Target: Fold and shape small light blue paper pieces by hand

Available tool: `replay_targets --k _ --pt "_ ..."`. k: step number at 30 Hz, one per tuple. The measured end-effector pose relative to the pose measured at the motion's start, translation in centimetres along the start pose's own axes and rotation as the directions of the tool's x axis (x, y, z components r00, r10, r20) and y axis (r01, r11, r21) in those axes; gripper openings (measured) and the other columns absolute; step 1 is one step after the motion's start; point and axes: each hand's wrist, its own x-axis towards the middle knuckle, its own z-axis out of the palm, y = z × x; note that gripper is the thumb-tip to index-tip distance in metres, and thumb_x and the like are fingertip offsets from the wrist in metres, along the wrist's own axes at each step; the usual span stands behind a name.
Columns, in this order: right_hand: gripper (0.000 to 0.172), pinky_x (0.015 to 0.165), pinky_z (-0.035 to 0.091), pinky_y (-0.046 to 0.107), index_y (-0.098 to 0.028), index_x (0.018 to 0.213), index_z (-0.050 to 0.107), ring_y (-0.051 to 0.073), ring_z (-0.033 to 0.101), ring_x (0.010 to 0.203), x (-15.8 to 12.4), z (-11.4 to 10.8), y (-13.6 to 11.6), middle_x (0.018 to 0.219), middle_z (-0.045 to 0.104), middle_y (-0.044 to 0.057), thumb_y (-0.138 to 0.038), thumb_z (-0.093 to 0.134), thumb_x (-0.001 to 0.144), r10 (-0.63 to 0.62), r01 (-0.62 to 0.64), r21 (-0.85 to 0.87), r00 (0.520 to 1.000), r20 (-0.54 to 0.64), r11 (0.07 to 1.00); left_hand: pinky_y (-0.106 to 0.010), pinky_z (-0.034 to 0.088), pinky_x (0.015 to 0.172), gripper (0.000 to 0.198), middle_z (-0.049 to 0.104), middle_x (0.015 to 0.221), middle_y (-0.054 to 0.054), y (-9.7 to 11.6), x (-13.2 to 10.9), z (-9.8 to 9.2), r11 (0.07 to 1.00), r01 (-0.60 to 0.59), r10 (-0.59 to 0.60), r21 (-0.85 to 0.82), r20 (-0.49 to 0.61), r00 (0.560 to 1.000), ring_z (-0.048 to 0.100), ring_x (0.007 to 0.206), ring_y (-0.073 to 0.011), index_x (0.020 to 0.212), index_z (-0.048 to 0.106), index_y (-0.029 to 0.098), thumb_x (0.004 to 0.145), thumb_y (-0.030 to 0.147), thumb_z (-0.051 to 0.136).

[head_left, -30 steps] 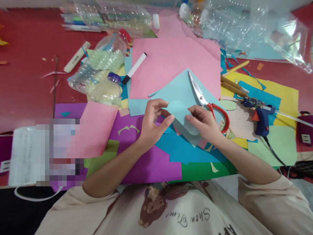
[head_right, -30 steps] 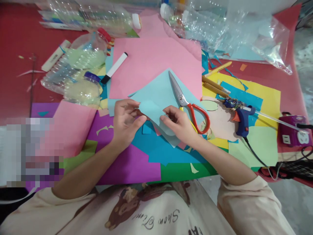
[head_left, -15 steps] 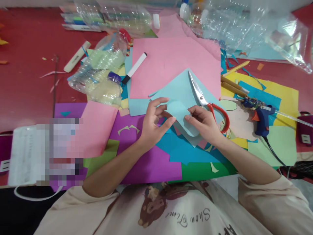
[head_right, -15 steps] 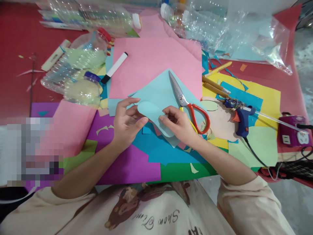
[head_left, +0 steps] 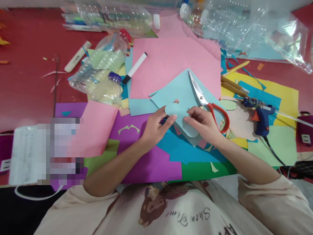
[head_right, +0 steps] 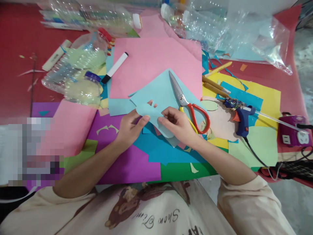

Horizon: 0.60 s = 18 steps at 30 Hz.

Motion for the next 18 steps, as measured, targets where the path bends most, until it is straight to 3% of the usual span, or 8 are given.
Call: replay_targets --k 2,5,8,12,15,18 --pt "0.021 0.046 0.029 0.022 -0.018 0.072 0.05 0.006 0.038 0.052 -0.02 0.03 0.01 0.061 0.043 -0.006 -0.033 0.062 0.082 0.003 -0.003 0.003 1.0 -0.003 1.0 -0.031 0.049 0.095 0.044 0.065 0.126 -0.009 -0.06 -0.11 -0.07 0.999 -0.023 0.023 0.041 -0.002 1.0 0.064 0.11 -0.0215 0.121 0.063 0.02 0.091 0.049 0.05" --pt "0.023 0.045 0.028 0.022 -0.018 0.072 0.051 0.006 0.038 0.051 -0.04 0.06 0.02 0.06 0.044 -0.005 -0.035 0.063 0.082 0.018 -0.018 0.012 1.0 -0.011 1.0 -0.026 0.053 0.076 0.048 0.069 0.119 -0.008 -0.14 -0.3 -0.19 0.99 -0.049 0.04 0.133 0.068 0.997 0.069 0.088 -0.0181 0.126 0.061 0.021 0.092 0.051 0.047" --pt "0.024 0.044 0.028 0.022 -0.018 0.071 0.051 0.006 0.038 0.05 -0.05 0.07 0.03 0.059 0.044 -0.005 -0.036 0.063 0.082 0.034 -0.033 0.046 0.999 -0.023 0.998 -0.021 0.05 0.058 0.049 0.076 0.1 -0.005 0.1 -0.36 -0.26 0.984 -0.055 0.028 0.167 0.162 0.986 0.067 0.069 -0.0146 0.126 0.062 0.022 0.091 0.053 0.045" --pt "0.027 0.048 0.032 0.022 -0.018 0.071 0.053 0.008 0.042 0.054 -0.07 0.04 0.03 0.061 0.048 -0.004 -0.04 0.066 0.08 0.05 -0.047 0.089 0.998 -0.027 0.995 -0.017 0.047 0.049 0.049 0.072 0.065 0.0 0.5 -0.28 -0.21 0.998 0.033 -0.042 0.044 0.241 0.97 0.061 0.051 -0.0101 0.126 0.062 0.02 0.09 0.051 0.049" --pt "0.028 0.05 0.035 0.023 -0.018 0.074 0.055 0.008 0.045 0.056 -0.11 -0.01 0.13 0.063 0.051 -0.003 -0.043 0.065 0.081 0.07 -0.07 0.125 0.998 -0.001 0.99 -0.016 0.046 0.045 0.045 0.063 0.049 0.002 0.57 -0.21 -0.08 0.993 0.1 -0.08 -0.065 0.259 0.963 0.057 0.043 -0.0087 0.112 0.068 0.016 0.09 0.051 0.049" --pt "0.027 0.052 0.038 0.023 -0.018 0.077 0.057 0.009 0.048 0.058 -0.13 -0.04 0.33 0.066 0.054 -0.002 -0.043 0.064 0.083 0.08 -0.082 0.152 0.997 0.015 0.985 -0.015 0.045 0.043 0.042 0.062 0.049 0.0 0.6 -0.14 0.02 0.985 0.126 -0.095 -0.12 0.232 0.968 0.057 0.043 -0.0082 0.086 0.072 0.015 0.089 0.051 0.051"
